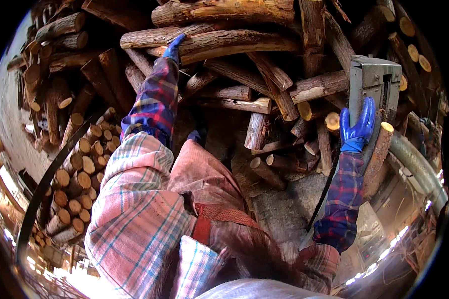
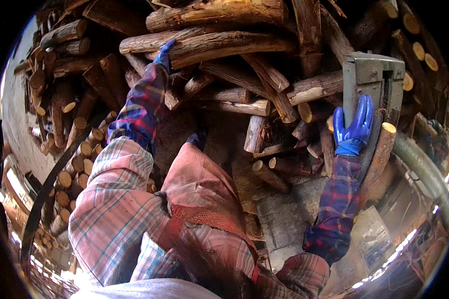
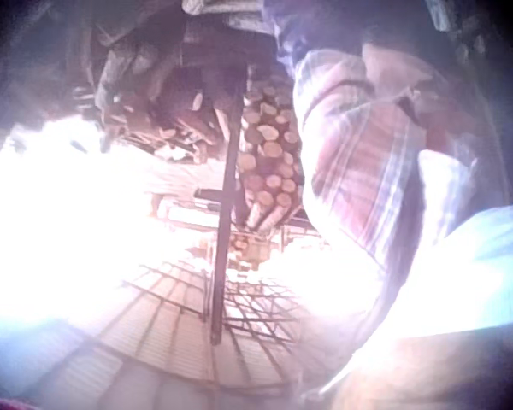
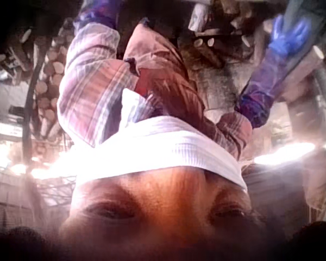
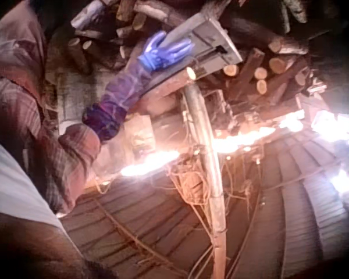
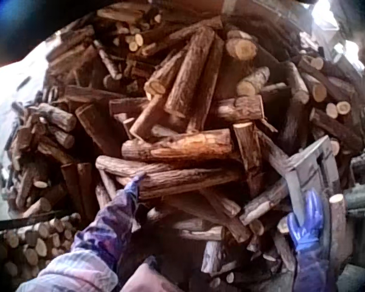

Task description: The person repeatedly picks up logs from a pile and feeds them into a wood chipper machine. They handle the logs one at a time, positioning them into the machine's intake chute to be processed.

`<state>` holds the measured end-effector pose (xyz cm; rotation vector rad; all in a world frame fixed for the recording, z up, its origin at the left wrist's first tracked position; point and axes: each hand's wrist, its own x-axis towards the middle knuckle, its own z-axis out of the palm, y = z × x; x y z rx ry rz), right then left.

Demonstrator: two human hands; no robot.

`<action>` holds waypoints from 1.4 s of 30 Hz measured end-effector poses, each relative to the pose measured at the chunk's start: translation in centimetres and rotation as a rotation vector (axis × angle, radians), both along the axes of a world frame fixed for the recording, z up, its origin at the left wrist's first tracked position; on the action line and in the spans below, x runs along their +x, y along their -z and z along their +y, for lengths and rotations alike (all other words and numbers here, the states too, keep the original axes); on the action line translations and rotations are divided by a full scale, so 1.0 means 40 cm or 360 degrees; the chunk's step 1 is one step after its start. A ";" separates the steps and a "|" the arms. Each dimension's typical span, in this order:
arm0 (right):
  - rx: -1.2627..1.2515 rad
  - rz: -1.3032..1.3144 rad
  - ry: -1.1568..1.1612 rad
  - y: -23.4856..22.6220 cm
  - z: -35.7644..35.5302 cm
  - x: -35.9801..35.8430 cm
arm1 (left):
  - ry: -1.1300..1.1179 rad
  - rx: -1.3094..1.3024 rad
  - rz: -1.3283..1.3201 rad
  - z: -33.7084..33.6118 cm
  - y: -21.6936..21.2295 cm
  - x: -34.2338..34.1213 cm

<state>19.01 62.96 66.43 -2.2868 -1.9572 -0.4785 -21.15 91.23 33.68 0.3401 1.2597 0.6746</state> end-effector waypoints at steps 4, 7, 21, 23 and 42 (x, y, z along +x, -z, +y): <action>0.0049 -0.0190 0.0161 -0.018 -0.006 -0.047 | 0.0069 -0.0265 -0.0382 -0.076 -0.083 0.024; 0.0521 0.0426 0.0290 0.090 0.082 -0.221 | 0.0284 0.0478 -0.0034 -0.193 -0.139 0.044; 0.0141 0.3814 0.1499 0.510 -0.315 -0.504 | 0.0991 0.0388 -0.0165 -0.639 -0.432 0.114; 0.0091 0.3892 0.1529 0.445 -0.440 -0.521 | 0.0829 0.0449 -0.0304 -0.673 -0.312 0.079; 0.0331 0.2584 -0.0238 -0.252 -0.565 0.198 | 0.0604 0.1884 -0.0197 -0.959 -1.159 0.628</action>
